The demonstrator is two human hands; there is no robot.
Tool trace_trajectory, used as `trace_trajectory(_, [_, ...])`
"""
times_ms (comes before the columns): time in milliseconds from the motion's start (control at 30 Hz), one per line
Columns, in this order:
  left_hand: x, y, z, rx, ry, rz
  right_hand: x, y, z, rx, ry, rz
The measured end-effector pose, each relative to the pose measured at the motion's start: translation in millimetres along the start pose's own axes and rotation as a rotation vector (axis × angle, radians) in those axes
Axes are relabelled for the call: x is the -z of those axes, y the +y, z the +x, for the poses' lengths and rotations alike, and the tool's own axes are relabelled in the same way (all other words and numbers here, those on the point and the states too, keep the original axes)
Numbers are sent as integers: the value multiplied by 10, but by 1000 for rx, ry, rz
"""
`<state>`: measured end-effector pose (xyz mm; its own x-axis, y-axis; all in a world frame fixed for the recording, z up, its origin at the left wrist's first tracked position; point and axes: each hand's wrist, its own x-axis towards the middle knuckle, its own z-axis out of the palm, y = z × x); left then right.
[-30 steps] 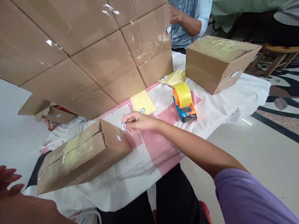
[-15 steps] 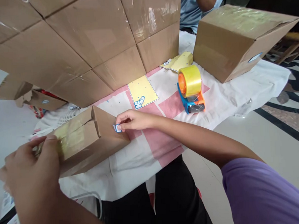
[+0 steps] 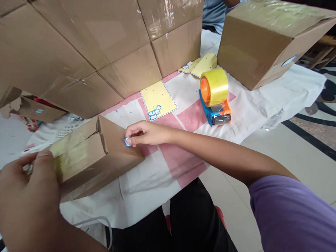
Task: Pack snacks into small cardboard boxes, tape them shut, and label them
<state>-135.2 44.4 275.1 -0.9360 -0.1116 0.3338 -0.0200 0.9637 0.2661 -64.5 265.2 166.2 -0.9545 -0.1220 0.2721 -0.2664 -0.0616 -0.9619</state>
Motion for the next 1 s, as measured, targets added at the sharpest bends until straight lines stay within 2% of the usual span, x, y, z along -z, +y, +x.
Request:
trace_trajectory(200, [9,34,-23,-4,2,-17,-50,57,29,-37,58,39])
trace_trajectory(233, [3,36,-19,-1,1,-13,-51,88,37,-63,114,28])
trace_trajectory(333, [-19,44,-5,-20,11,-13,-42,197,73,-133,389,-104])
trace_trajectory(400, [-23,44,-6,-45,19,-23,-34,233,88,-108,490,-196])
trace_trajectory(533, [15,0,-56,-107,31,-104,-24,68,22,-7,381,-251])
trace_trajectory(700, [37,-109,-134,-202,82,-254,-118,-327,-157,-11,92,-248])
trace_trajectory(733, [34,-135,-147,-215,98,-283,-172,-376,-173,-32,85,-262])
trace_trajectory(867, [34,-252,-200,-268,112,-391,-448,-432,-141,-109,208,-386])
trace_trajectory(1000, [157,-370,-238,-296,9,-474,-584,-370,-65,-91,221,-308])
